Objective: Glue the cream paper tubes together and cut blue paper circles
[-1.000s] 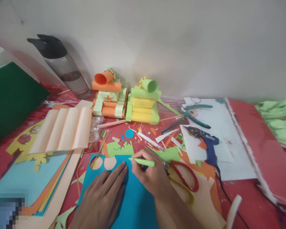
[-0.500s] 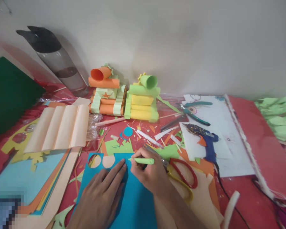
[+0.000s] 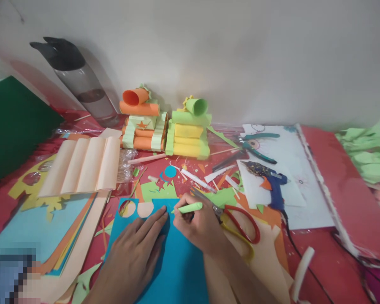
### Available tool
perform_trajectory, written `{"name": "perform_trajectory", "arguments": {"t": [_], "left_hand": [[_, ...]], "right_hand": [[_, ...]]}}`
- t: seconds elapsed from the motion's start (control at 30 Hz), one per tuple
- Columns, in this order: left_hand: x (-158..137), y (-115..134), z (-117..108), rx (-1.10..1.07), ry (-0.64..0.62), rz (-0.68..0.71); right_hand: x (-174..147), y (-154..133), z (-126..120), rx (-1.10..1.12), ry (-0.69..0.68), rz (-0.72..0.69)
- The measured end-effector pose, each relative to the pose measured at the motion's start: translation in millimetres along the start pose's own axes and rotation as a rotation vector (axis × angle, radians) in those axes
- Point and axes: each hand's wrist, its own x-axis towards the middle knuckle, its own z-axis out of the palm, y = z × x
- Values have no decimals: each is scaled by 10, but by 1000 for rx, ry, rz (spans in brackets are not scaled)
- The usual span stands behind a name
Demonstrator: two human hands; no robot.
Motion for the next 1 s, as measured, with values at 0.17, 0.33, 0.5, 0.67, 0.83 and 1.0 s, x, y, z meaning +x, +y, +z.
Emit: {"name": "perform_trajectory", "arguments": {"t": [0.17,0.33,0.5,0.67,0.83,1.0], "left_hand": [[-1,1,-34,-34,-13,-15],[-6,-12,-41,-128,-11,-54],[5,-38,-25,-276,27,-119],[22,-61,-3,-345,56,-129],[49,-48,-59,-399,-28,-202],[63,-19,-126,-427,-51,-251]], "right_hand": [[-5,23,18,4,33,14],[5,2,19,10,-24,19],[-1,-30,12,17,-41,75],[-17,26,27,34,-22,60],[-17,75,45,-18,-36,-4],[-23,40,35,30,-47,0]]}}
